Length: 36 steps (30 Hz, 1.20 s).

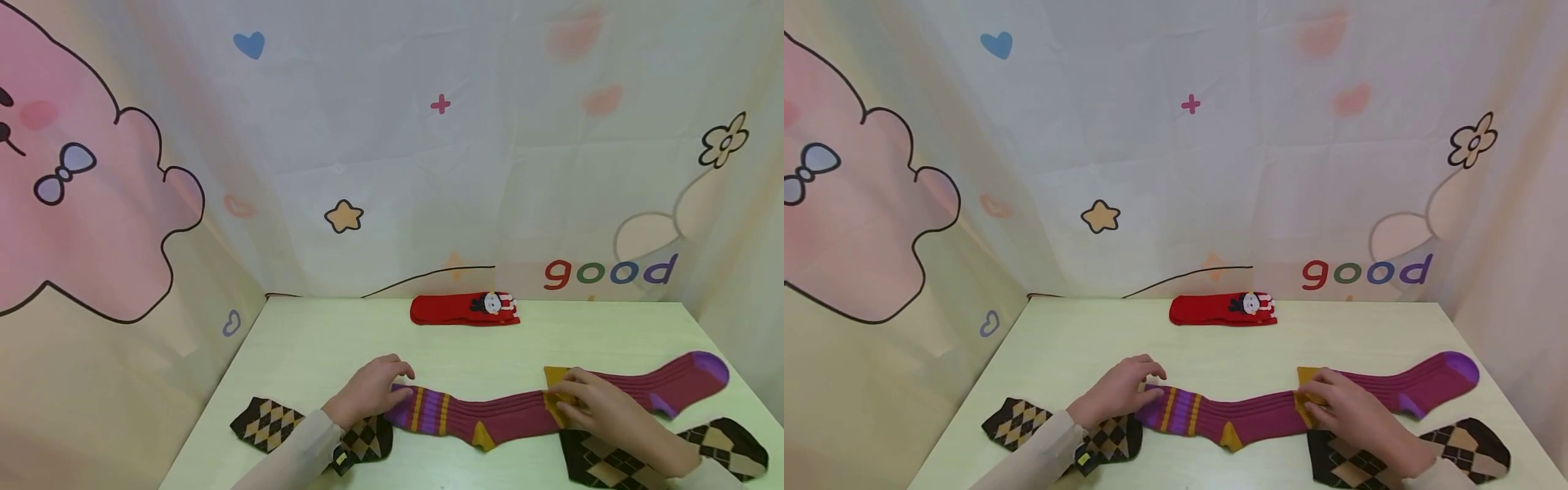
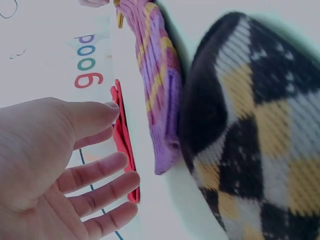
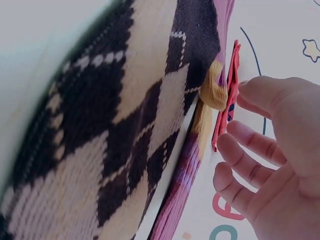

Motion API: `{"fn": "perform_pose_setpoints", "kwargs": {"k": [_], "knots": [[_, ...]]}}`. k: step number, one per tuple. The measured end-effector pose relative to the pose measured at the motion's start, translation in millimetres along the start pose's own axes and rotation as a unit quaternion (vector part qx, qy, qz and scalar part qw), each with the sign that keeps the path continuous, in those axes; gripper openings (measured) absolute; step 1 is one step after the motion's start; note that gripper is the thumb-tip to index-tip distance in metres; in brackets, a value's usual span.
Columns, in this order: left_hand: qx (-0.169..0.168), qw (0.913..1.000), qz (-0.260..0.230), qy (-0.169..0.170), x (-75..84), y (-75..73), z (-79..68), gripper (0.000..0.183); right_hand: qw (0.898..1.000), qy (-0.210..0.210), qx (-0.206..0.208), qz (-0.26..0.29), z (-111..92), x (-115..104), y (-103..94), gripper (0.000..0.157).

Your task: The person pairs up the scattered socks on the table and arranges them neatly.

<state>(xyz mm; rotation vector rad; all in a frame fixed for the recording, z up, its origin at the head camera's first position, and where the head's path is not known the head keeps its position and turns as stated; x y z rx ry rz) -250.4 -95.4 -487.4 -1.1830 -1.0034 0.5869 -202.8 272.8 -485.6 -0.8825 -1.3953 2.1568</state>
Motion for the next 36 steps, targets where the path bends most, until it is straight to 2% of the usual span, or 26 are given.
{"fn": "perform_pose_setpoints", "kwargs": {"k": [6, 10, 13, 18, 23, 29, 36], "knots": [[0.045, 0.9988, -0.006, 0.021, 8.3, -6.6, -0.4, 0.026, 0.999, -0.033, 0.040, -0.016, -3.6, -0.9, -5.6, 0.023], [0.064, 0.9975, -0.005, 0.029, 14.3, -9.1, 0.4, 0.028, 0.997, -0.037, 0.060, -0.024, -7.1, -1.4, -8.7, 0.026], [0.071, 0.9971, -0.003, 0.025, 19.3, -10.2, 2.0, 0.032, 0.996, -0.041, 0.076, -0.039, -10.5, -1.7, -11.7, 0.029], [0.074, 0.9973, -0.005, 0.000, 26.6, -10.0, 9.0, 0.047, 0.988, -0.065, 0.112, -0.085, -14.3, -1.8, -18.0, 0.041], [0.076, 0.9970, -0.014, -0.008, 37.9, -8.6, 16.8, 0.059, 0.989, -0.036, 0.100, -0.106, -17.9, 4.7, -24.8, 0.044], [0.081, 0.9966, -0.014, 0.008, 55.2, -3.8, 26.3, 0.059, 0.987, -0.028, 0.097, -0.121, -22.5, 12.0, -31.7, 0.049], [0.080, 0.9963, -0.018, 0.027, 76.7, -0.1, 35.2, 0.061, 0.989, 0.002, 0.085, -0.118, -31.0, 19.0, -40.0, 0.046]]}}
Point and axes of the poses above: each hand's wrist, its own z-axis towards the middle knuckle, its own y-axis out of the palm, x = y × z, the point moved 5 cm from there along z, towards the middle knuckle, and after that the axes turned 10 degrees about -y, right-handed, at the moved point
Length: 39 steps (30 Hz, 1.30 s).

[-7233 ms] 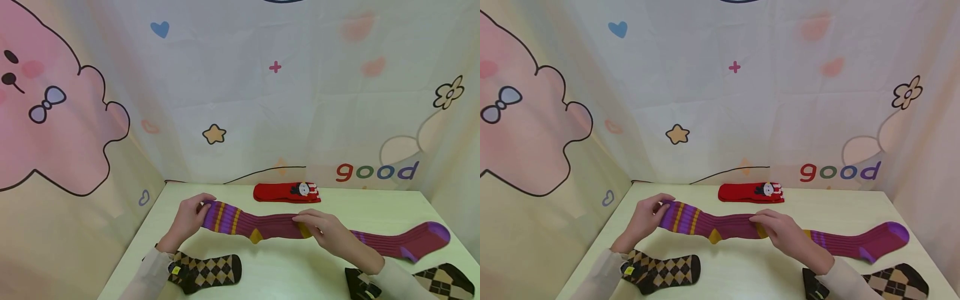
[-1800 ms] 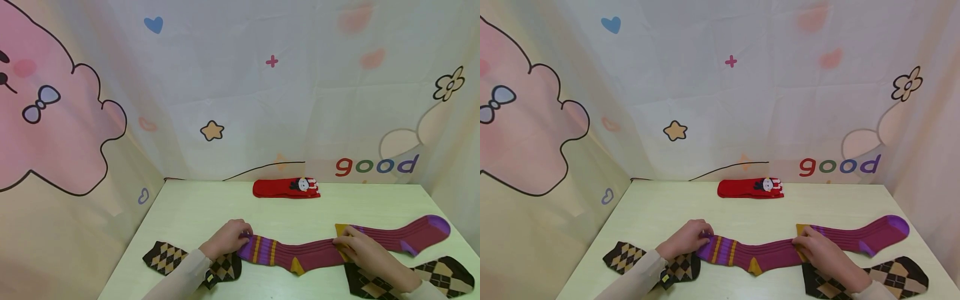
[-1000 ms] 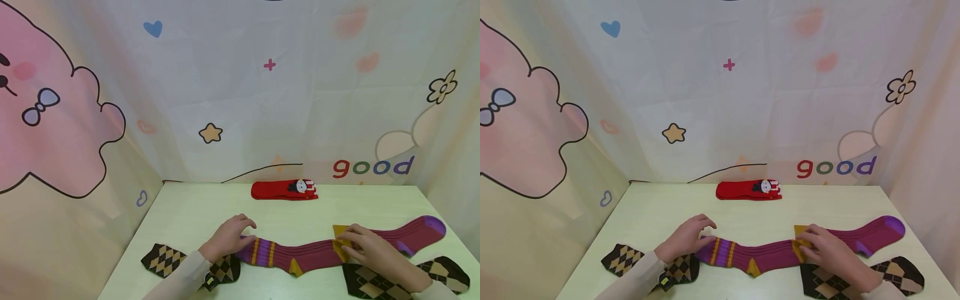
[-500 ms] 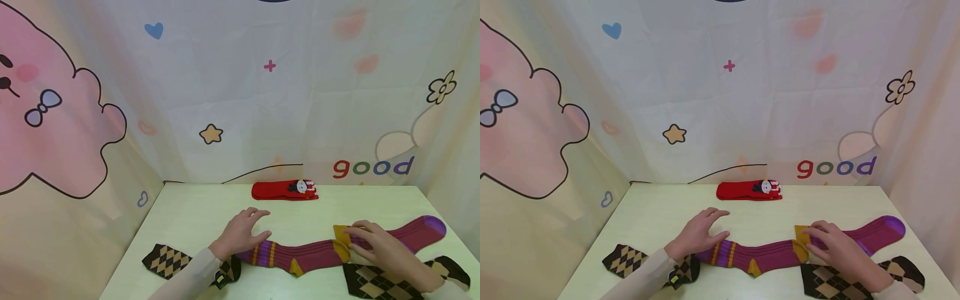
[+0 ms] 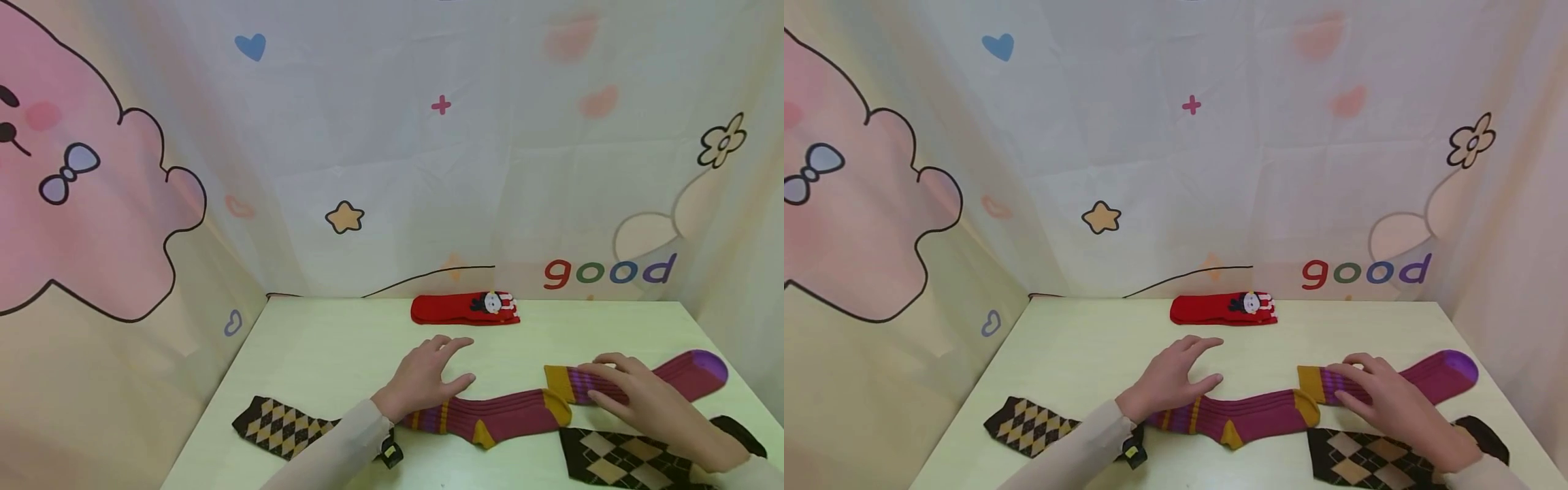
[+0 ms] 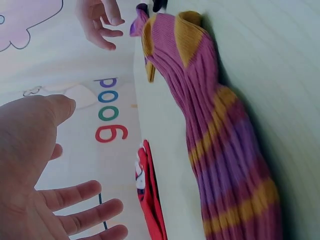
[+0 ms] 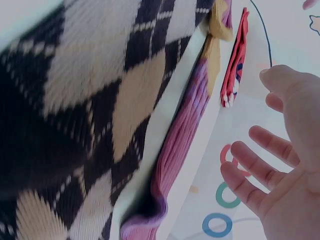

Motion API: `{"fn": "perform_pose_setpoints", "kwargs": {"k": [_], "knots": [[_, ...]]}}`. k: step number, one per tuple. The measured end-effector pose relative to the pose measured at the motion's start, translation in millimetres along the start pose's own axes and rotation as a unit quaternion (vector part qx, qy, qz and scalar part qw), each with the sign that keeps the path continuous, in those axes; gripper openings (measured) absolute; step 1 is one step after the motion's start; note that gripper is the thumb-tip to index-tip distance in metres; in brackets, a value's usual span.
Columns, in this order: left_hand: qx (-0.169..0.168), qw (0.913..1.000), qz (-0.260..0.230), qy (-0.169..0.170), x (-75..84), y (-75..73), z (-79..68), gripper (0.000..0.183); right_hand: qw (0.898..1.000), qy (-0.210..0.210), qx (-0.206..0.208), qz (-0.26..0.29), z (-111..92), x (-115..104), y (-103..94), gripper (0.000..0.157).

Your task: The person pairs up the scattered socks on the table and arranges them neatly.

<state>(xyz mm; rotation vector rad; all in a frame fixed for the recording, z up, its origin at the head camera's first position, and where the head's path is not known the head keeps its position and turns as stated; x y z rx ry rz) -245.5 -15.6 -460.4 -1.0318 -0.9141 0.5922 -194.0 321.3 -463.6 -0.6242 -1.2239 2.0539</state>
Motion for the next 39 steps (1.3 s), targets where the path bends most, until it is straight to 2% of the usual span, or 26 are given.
{"fn": "perform_pose_setpoints", "kwargs": {"k": [9, 16, 26, 32, 39], "knots": [[0.002, 0.9999, -0.014, 0.002, 17.2, 9.3, 12.9, 0.065, 1.000, -0.002, 0.016, -0.012, -6.3, 17.1, -10.3, 0.049], [-0.011, 0.9998, -0.012, -0.008, 28.6, 20.1, 21.7, 0.063, 1.000, 0.004, 0.016, -0.027, -9.3, 26.8, -14.3, 0.051], [-0.026, 0.9990, -0.034, -0.011, 44.2, 35.1, 31.4, 0.060, 0.999, 0.014, 0.011, -0.040, -11.9, 42.7, -17.7, 0.055], [-0.032, 0.9988, -0.031, -0.019, 52.6, 41.9, 37.5, 0.060, 0.999, 0.021, 0.000, -0.045, -15.6, 53.7, -17.1, 0.057], [-0.029, 0.9989, -0.026, -0.026, 61.5, 52.4, 45.6, 0.060, 0.997, 0.051, -0.025, -0.050, -18.7, 69.7, -18.4, 0.057]]}}
Point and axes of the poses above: each hand's wrist, its own z-axis towards the middle knuckle, its own y-axis out of the palm, x = y × z, the point moved 5 cm from there along z, towards the middle knuckle, and after that the axes turned 10 degrees about -y, right-handed, at the moved point
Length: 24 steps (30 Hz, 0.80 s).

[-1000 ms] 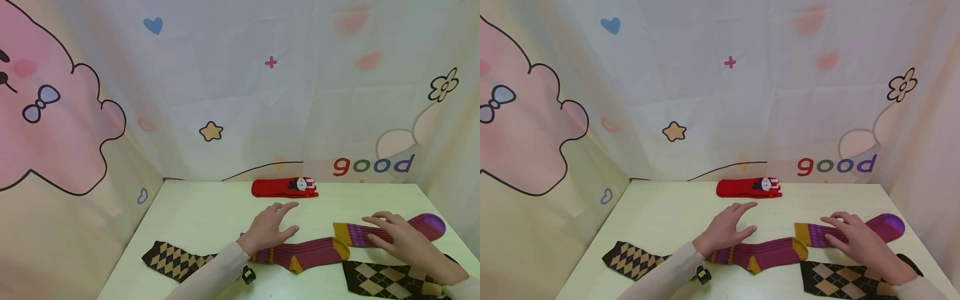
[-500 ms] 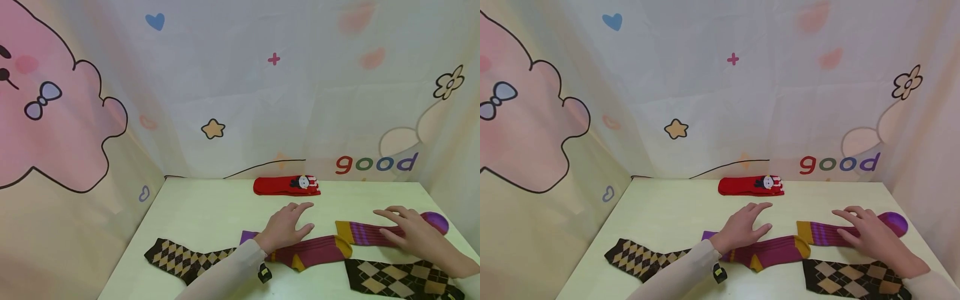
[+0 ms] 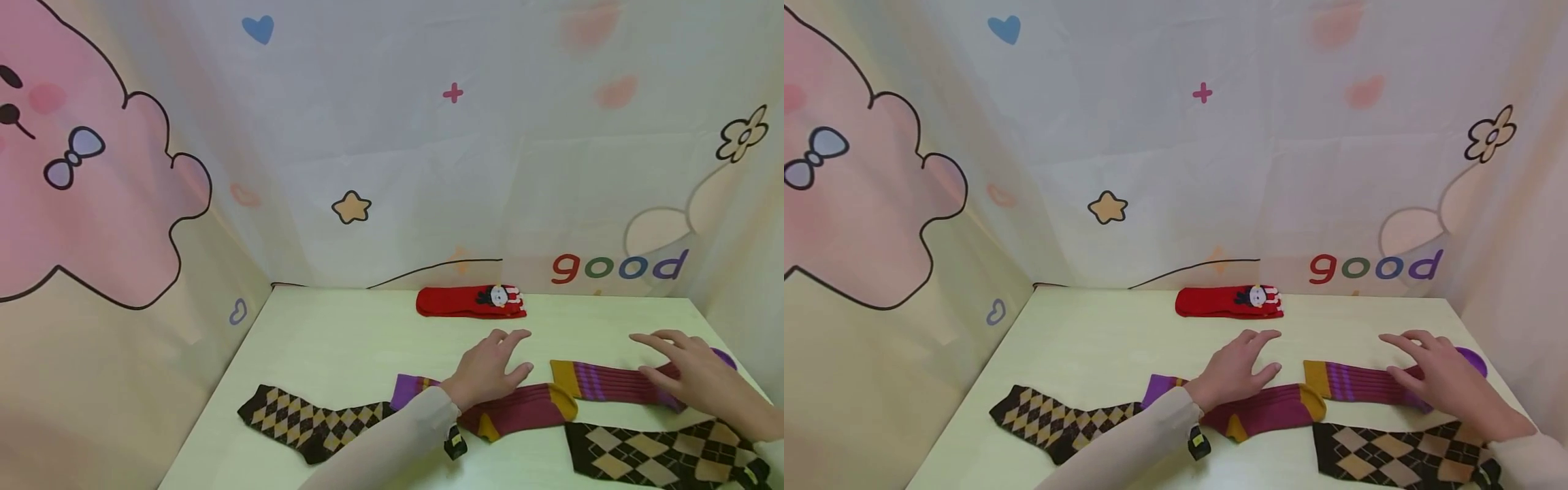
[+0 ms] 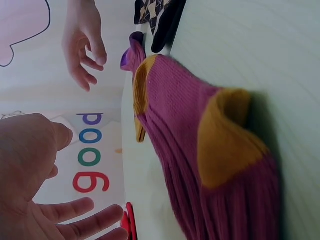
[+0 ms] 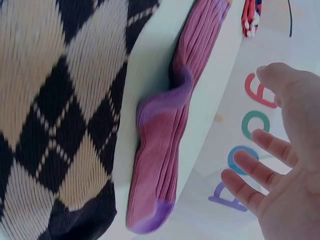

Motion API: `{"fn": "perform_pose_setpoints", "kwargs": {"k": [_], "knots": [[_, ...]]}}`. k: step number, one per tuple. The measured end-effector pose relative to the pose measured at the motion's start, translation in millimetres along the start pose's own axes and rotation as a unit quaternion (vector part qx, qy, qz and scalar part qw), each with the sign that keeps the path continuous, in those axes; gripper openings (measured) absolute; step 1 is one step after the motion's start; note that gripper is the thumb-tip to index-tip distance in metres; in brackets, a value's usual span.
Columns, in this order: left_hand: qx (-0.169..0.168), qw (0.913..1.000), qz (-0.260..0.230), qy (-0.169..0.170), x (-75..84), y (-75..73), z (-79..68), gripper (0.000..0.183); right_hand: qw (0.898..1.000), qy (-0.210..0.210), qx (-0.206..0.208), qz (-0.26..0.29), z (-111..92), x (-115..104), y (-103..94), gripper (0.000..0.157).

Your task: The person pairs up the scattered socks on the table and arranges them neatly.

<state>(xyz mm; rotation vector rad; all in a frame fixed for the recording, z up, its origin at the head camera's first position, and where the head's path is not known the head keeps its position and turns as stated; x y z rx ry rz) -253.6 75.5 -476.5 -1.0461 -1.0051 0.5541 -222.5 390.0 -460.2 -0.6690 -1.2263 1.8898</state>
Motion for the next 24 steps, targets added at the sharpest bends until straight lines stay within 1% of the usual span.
{"fn": "perform_pose_setpoints", "kwargs": {"k": [7, 11, 15, 20, 24], "knots": [[-0.004, 1.0000, -0.001, -0.008, 8.9, 10.5, 10.3, 0.057, 1.000, -0.011, 0.014, -0.010, -2.5, 18.3, -2.7, 0.057], [-0.013, 0.9998, 0.001, -0.016, 11.4, 16.1, 15.8, 0.056, 1.000, -0.001, 0.000, -0.011, -6.4, 32.2, -1.2, 0.055], [-0.020, 0.9995, 0.001, -0.026, 14.8, 21.6, 20.7, 0.055, 1.000, 0.006, -0.012, -0.012, -9.3, 41.5, -1.7, 0.055], [-0.020, 0.9993, 0.010, -0.031, 23.1, 23.8, 28.1, 0.054, 1.000, 0.011, -0.014, -0.017, -10.5, 52.2, -1.6, 0.057], [-0.029, 0.9988, 0.016, -0.035, 29.7, 28.7, 34.4, 0.053, 0.999, 0.026, -0.028, -0.017, -12.6, 61.6, 0.4, 0.058]]}}
Point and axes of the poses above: each hand's wrist, its own z-axis towards the middle knuckle, its own y-axis out of the palm, x = y × z, the point moved 5 cm from there along z, towards the middle knuckle, and after that the axes turned 10 degrees about -y, right-handed, at the moved point
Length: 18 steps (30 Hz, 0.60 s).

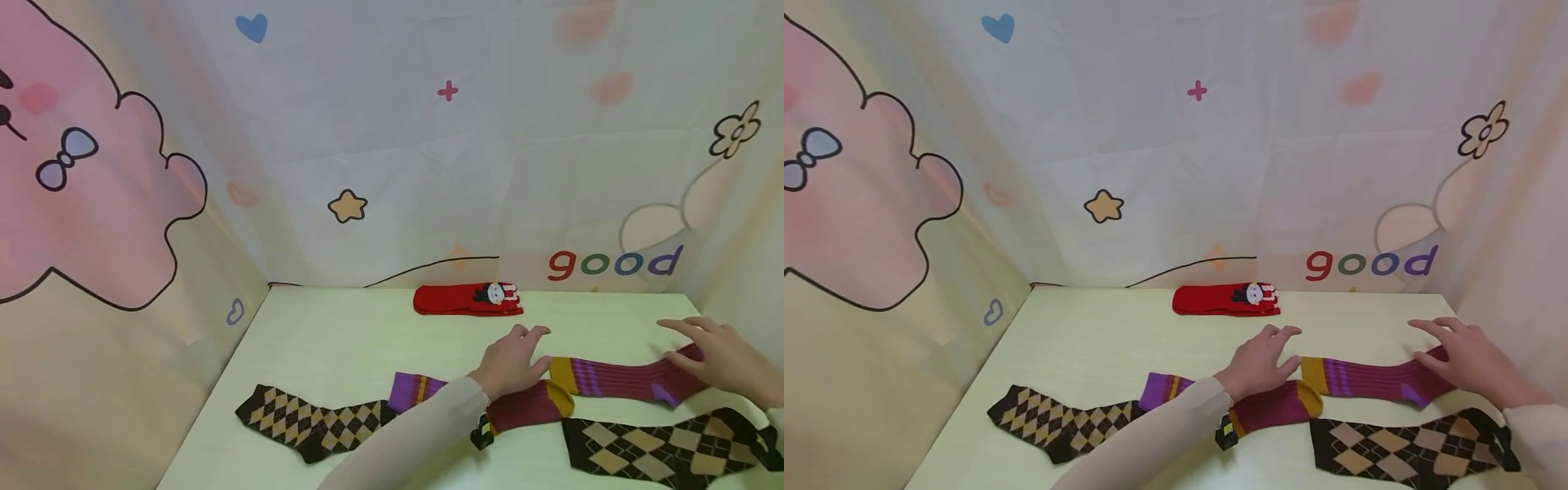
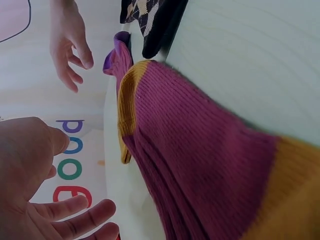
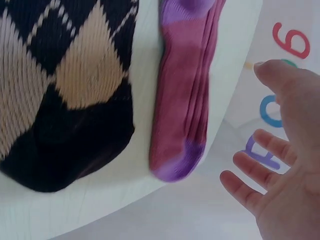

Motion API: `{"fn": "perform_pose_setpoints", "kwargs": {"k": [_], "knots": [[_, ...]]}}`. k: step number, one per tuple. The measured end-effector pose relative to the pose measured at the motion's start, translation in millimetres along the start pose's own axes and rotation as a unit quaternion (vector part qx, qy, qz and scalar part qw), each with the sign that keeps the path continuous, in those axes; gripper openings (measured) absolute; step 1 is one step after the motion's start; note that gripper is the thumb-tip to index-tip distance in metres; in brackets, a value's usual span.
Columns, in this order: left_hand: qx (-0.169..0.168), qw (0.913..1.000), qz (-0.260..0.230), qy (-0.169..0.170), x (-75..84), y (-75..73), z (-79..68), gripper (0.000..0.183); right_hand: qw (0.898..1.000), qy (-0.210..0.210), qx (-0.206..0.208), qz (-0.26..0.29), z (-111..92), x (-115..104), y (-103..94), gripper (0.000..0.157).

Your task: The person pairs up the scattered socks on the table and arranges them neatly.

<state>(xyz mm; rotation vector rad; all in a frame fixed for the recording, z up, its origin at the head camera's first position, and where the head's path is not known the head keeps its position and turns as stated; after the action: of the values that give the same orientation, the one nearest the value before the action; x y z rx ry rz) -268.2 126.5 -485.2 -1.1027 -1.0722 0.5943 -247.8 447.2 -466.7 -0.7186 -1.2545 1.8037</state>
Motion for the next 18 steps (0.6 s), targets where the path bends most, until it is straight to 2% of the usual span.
{"fn": "perform_pose_setpoints", "kwargs": {"k": [10, 14, 18], "knots": [[-0.014, 0.9997, 0.016, -0.009, 11.0, 14.2, 13.3, 0.050, 1.000, 0.019, -0.019, -0.004, -7.7, 16.9, 4.4, 0.058], [-0.027, 0.9989, 0.038, -0.011, 14.4, 21.8, 17.5, 0.050, 0.999, 0.025, -0.025, -0.001, -9.2, 21.0, 5.0, 0.058], [-0.026, 0.9975, 0.066, -0.007, 18.9, 26.0, 21.1, 0.050, 0.999, 0.029, -0.028, 0.003, -10.6, 24.9, 5.2, 0.061]]}}
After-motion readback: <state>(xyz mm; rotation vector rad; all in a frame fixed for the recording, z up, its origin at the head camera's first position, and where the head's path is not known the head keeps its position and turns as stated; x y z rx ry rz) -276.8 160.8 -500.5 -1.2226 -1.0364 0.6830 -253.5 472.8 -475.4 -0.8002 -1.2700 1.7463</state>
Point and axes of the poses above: each hand's wrist, its own z-axis towards the middle knuckle, its own y-axis out of the palm, x = y × z, the point moved 5 cm from there along z, towards the middle knuckle, and after that the axes turned 10 degrees about -y, right-handed, at the moved point
